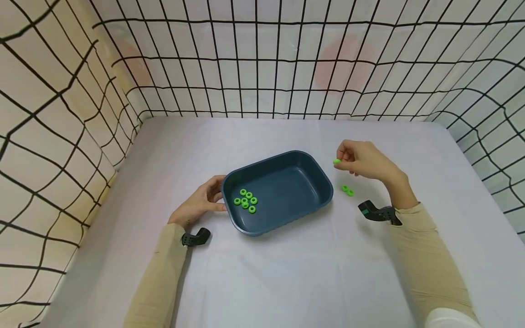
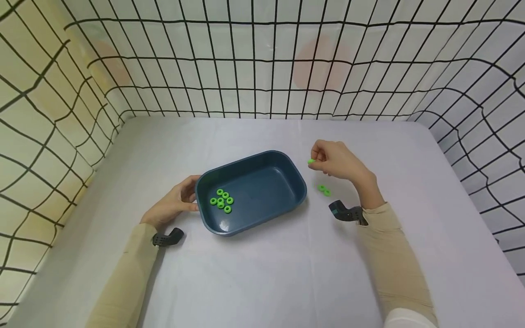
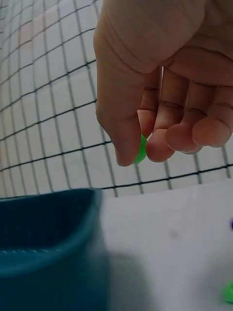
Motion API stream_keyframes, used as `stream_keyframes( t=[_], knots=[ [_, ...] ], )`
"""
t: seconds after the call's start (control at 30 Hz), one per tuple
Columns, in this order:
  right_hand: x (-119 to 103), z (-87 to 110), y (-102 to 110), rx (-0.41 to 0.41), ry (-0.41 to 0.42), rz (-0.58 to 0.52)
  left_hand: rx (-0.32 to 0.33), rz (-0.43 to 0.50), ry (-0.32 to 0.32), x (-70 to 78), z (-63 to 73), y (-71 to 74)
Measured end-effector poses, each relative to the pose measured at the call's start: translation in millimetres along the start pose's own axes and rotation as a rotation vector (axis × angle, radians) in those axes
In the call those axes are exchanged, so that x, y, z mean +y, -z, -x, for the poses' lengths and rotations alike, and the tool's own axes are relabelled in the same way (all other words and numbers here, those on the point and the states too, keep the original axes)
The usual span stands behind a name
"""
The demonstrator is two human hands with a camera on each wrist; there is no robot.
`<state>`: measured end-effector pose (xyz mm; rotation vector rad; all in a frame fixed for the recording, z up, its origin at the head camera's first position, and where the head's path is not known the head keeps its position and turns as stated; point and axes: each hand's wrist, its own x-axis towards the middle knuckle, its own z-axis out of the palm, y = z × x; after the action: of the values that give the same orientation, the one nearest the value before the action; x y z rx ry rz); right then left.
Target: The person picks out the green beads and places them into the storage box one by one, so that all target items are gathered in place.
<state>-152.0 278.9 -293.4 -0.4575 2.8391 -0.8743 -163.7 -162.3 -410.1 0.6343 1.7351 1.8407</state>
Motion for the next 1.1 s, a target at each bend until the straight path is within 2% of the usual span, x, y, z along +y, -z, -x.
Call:
stream_keyframes(
  t=[0.23,0.5,0.6,0.73,0.9,1.1],
  knots=[
    [-38,-39.7,-13,-0.052,0.148,0.001,0.012,-0.022,0.007,2.3,0.2,0.8],
    [-85,-80.0,-42,-0.159,0.326,0.1,0.003,-0.017,0.02,1.0,0.8,0.3],
    [-101,-91.0,-57,-0.243,0.39,0.125,0.007,-0.016,0.018,0.3,1.0,0.6],
    [-119,-100.6,-77,-0.396,0.457,0.157,0.011,-0.025,0.025,-0.5,0.4,0.0],
    [-139,-106.9,-98,-0.579,0.466,0.193,0.014,-0.034,0.03,-0.4,0.2,0.0],
    [-154,-110.5,-118,-0.673,0.475,0.289,0.014,-0.018,0.019,-0.2,0.8,2.1]
  ],
)
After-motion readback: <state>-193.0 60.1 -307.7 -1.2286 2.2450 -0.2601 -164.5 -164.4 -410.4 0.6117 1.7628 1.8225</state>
